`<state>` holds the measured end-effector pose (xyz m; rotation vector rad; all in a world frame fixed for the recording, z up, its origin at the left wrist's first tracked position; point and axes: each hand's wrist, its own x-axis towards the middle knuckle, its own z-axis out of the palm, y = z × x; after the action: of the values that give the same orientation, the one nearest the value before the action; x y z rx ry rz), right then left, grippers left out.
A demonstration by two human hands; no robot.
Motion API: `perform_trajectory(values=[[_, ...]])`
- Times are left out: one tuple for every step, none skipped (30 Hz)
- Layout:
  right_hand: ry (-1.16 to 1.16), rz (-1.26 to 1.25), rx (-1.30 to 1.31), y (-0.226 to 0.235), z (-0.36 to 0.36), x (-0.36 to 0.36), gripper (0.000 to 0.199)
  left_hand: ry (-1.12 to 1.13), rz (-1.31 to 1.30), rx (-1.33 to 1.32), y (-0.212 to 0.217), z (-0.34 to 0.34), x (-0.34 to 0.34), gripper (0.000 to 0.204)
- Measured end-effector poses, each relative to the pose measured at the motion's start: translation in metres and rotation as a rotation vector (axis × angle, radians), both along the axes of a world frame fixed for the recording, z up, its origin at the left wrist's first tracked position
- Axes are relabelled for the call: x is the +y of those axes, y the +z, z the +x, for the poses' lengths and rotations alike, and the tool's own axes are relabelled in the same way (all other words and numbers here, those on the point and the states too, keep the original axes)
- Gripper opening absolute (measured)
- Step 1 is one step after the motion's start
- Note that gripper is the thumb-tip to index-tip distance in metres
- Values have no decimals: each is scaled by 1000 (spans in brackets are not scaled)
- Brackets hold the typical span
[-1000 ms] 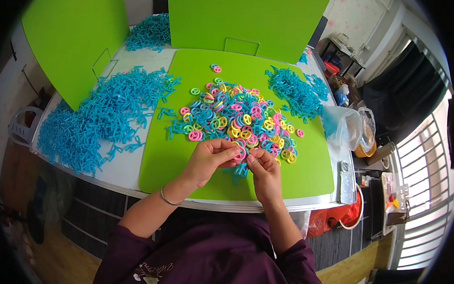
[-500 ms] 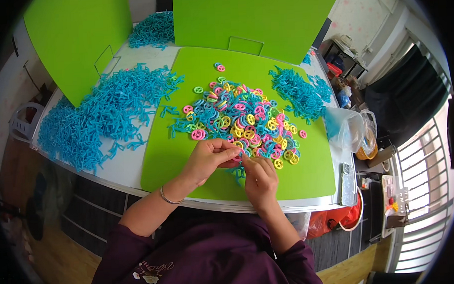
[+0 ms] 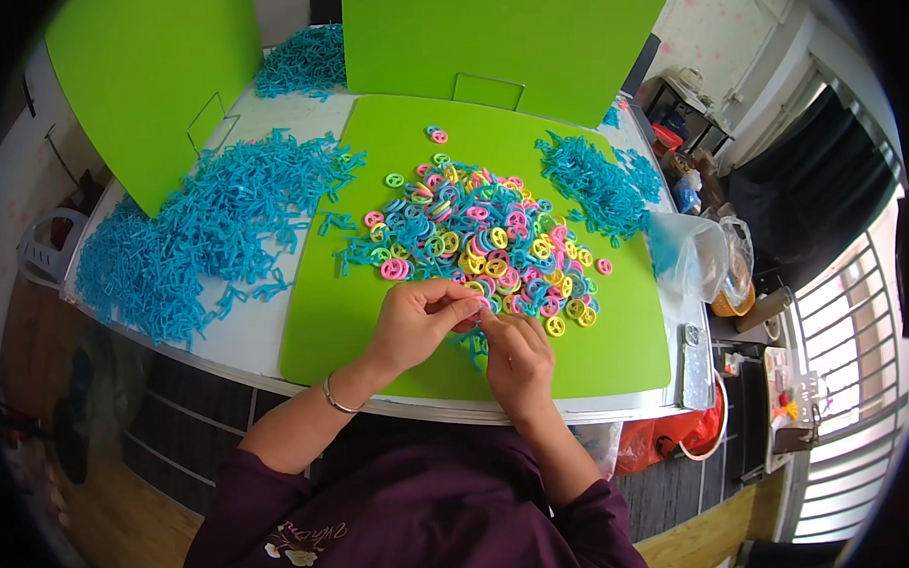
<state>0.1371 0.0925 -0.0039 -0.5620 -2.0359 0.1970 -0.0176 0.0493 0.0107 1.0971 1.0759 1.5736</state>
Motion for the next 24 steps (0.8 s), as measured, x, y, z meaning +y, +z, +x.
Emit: perform_trajectory(values=[[1,0,0,1,-1,-1,22,1,0,0,-1,-1,1,10],[16,-147,94,3,-3,-4,19,-6,29,-6,-4,-1,2,11],[30,-295,188,5,-4,-5,17,-13,59,-11,-5,-2,2,12],[28,-293,188,6,-3,-5,17,-15,61,-12,-4,-2,3,12],[134,-637,314,7,0,-4,20,-49,3,-62,-2,-2,3,13],[242,-980,437,8,3,-2,23,-83,-54,-113,-1,-2,3,15],[313,-1154,460,11,7,1,29,-82,-53,-113,-2,-4,4,15],[314,-1153,459,11,8,3,29,-134,-96,-127,-5,-8,4,18],[403,-1236,520,10,9,6,25,-186,-140,-141,-7,-11,4,21],[493,-1316,581,8,9,7,21,-185,-139,-140,-9,-13,5,21],[495,-1315,580,8,10,9,21,-212,-178,-209,-10,-15,5,22],[505,-1319,574,7,12,10,18,-239,-218,-278,-10,-16,6,24],[514,-1322,570,7,13,11,14,-241,-217,-277,-6,-14,5,24],[514,-1321,572,6,12,11,14,-234,-201,-272,1,-12,4,26],[512,-1351,616,6,11,10,11,-228,-186,-267,5,-10,3,27],[510,-1382,659,6,10,10,8,-228,-185,-266,5,-10,3,27],[511,-1381,659,8,11,10,8,-218,-127,-148,4,-9,2,26],[538,-1466,681,11,12,10,8,-209,-68,-30,3,-9,1,25],[565,-1550,700,13,13,11,9,-208,-68,-30,1,-9,2,25],[566,-1550,700,12,15,12,9,-149,-12,93,-4,-9,4,23],[612,-1593,691,9,17,13,10,-90,43,216,-6,-9,5,21],[659,-1636,684,7,18,14,11,-90,42,217,-5,-9,5,21],[659,-1636,685,7,18,14,11,-113,-38,119,-4,-9,4,19],[669,-1597,669,7,18,13,14,-136,-118,21,-2,-9,3,19]])
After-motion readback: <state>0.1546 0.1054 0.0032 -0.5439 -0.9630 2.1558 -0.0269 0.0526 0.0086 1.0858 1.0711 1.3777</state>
